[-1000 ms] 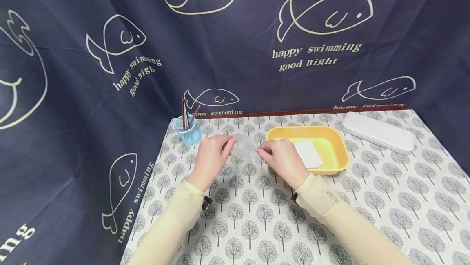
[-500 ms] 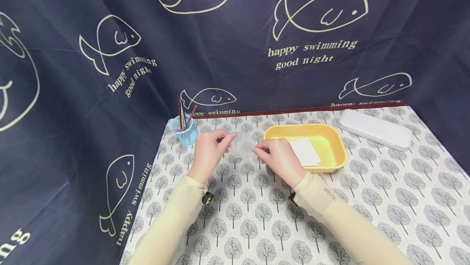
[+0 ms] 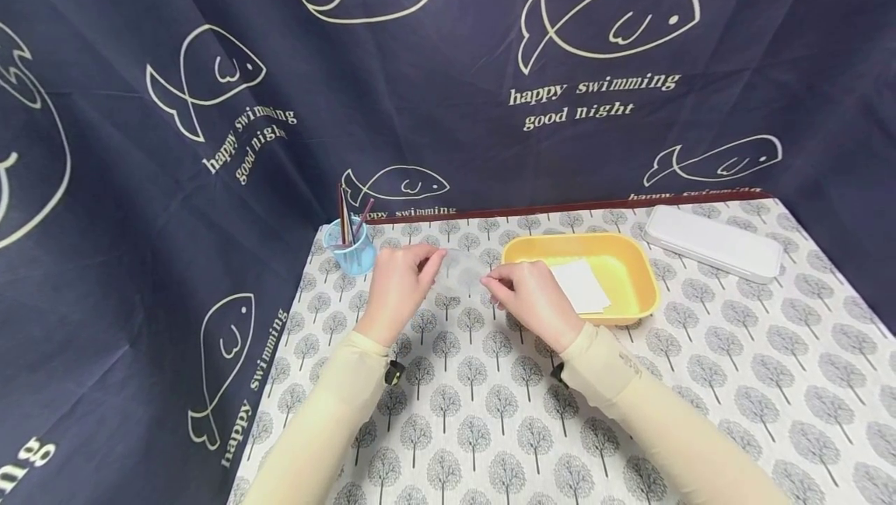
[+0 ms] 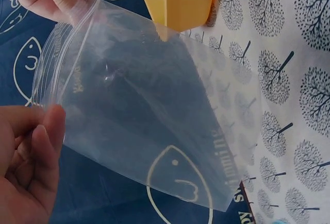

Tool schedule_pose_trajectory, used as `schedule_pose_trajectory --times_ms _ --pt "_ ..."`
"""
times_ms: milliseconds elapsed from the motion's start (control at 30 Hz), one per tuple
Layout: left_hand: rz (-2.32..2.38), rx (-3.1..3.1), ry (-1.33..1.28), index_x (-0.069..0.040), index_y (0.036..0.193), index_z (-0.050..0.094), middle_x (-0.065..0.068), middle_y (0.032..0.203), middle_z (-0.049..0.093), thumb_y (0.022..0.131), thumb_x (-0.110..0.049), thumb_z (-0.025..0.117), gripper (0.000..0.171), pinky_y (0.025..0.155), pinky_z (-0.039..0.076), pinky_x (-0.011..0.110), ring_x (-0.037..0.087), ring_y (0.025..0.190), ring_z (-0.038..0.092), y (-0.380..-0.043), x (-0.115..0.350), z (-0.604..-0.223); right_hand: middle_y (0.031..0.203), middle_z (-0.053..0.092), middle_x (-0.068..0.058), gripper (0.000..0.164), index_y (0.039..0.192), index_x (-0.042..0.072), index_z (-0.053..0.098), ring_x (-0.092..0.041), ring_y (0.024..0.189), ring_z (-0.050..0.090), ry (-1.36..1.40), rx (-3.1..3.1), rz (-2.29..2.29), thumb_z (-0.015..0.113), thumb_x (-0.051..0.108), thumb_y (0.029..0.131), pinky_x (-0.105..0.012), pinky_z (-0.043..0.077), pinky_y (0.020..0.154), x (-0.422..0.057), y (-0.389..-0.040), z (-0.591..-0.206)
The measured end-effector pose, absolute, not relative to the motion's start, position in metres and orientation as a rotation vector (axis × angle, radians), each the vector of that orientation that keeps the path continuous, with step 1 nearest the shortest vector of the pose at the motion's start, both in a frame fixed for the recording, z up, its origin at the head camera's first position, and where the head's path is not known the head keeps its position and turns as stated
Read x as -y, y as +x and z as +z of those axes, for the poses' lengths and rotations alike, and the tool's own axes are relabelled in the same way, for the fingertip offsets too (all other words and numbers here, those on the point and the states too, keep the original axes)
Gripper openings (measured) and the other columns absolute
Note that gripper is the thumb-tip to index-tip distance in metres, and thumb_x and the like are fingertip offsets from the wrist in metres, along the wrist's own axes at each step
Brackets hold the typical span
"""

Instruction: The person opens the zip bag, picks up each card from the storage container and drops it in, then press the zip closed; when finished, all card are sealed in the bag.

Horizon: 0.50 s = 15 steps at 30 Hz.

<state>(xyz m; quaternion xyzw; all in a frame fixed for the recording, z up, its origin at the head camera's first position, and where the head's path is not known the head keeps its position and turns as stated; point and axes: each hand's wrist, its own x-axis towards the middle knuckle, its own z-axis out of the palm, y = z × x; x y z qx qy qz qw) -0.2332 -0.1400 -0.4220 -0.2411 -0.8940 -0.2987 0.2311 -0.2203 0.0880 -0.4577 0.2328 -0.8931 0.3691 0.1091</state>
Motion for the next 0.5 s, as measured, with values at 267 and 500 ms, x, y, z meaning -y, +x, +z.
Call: schedule_pose_trajectory --times_ms 267,500 --pt "-0.772 2.437 -0.642 -0.006 0.085 0.079 -0.004 0.058 0.063 0.099 -0.014 0.074 0.017 0.049 0.046 0.024 0.006 0.047 0.049 -0.235 0.141 -0.418 0.062 0.06 0.006 0.031 0.077 0.011 0.072 -0.01 0.059 0.056 0.613 2.76 1.124 0.066 0.026 0.104 -0.032 0.051 0.061 -0.111 -0.226 -0.444" --pt "-0.716 2.422 -0.656 -0.008 0.078 0.077 -0.003 0.058 0.064 0.099 -0.015 0.074 0.022 0.05 0.045 0.025 0.008 0.047 0.05 -0.236 0.14 -0.416 0.081 0.074 -0.003 0.016 0.099 0.003 0.079 -0.018 0.071 0.066 0.557 2.839 0.935 0.068 0.014 0.101 -0.04 0.056 0.066 -0.168 -0.254 -0.433"
